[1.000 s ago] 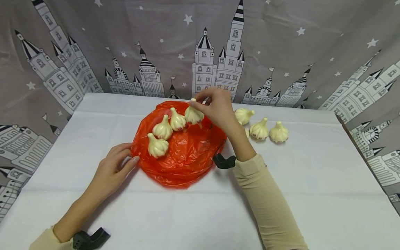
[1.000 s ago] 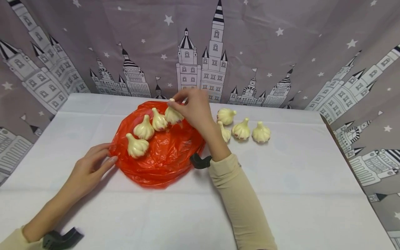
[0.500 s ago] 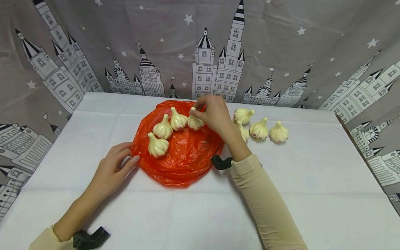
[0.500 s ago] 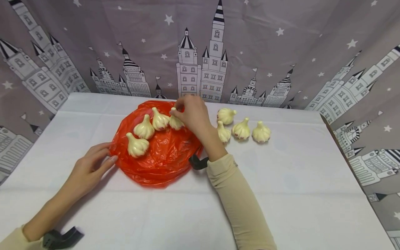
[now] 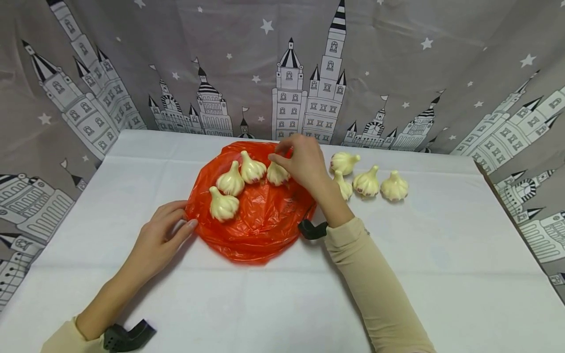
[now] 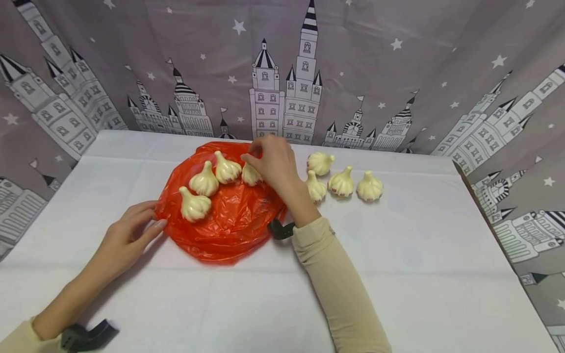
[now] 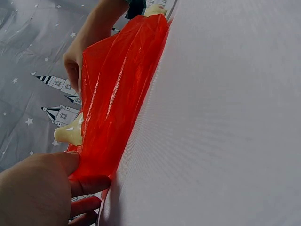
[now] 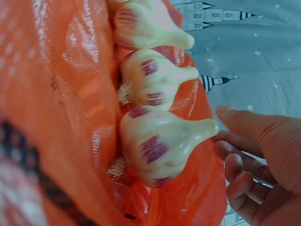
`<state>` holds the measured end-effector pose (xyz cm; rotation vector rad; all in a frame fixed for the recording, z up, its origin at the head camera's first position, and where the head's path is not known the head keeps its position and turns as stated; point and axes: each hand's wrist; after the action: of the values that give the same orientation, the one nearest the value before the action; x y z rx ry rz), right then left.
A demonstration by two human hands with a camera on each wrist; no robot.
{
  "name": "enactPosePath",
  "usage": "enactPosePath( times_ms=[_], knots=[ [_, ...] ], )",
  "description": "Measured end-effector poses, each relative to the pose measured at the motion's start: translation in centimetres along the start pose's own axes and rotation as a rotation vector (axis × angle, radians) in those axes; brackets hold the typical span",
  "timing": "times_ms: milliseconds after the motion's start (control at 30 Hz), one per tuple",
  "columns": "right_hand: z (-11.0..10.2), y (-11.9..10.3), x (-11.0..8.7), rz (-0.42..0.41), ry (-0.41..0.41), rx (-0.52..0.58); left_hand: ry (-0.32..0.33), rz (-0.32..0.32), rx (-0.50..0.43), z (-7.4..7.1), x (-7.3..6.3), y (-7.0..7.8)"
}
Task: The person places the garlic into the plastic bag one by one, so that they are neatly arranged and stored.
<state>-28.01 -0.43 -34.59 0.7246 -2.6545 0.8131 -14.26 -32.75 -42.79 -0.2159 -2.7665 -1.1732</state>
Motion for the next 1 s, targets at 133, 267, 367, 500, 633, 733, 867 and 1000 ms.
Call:
enactPosePath(
  times_ms=[133,267,367,500,633,733,867,1000],
  knots=[
    [-0.6,-0.2,-0.4,-0.029,0.076,0.057,-0.005,-0.007,0.002,0.0,0.0,0.1],
    [-1.2,-0.2,-0.9,-0.051,0.132,0.086,-0.006,-0.007,0.008,0.0,-0.1,0.2],
    [-1.5,-0.1,-1.3,-0.059,0.157,0.099,-0.003,-0.006,0.009,0.0,0.0,0.2],
    [-1.6,0.1,-1.6,-0.057,0.162,0.109,-0.002,-0.014,0.010,0.1,-0.1,0.2],
    [-1.5,0.4,-2.1,-0.041,0.151,0.112,-0.010,-0.022,0.011,0.2,-0.2,0.1],
    [-1.6,0.6,-2.4,-0.043,0.163,0.113,-0.012,-0.025,0.011,0.2,-0.1,0.2],
    [-2.1,0.9,-2.9,-0.060,0.187,0.120,-0.012,-0.032,0.012,0.1,-0.1,0.2],
    [-2.6,1.3,-3.6,-0.058,0.188,0.124,-0.012,-0.029,0.013,0.1,-0.2,0.3]
  ],
)
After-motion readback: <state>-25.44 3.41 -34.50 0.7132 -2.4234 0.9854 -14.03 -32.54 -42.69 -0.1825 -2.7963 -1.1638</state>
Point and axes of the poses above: each hand's wrist, its own x-axis towards the middle knuckle, its own z-axis out of the palm, y = z × x, and after that the axes turned 10 degrees about -z, right-handed
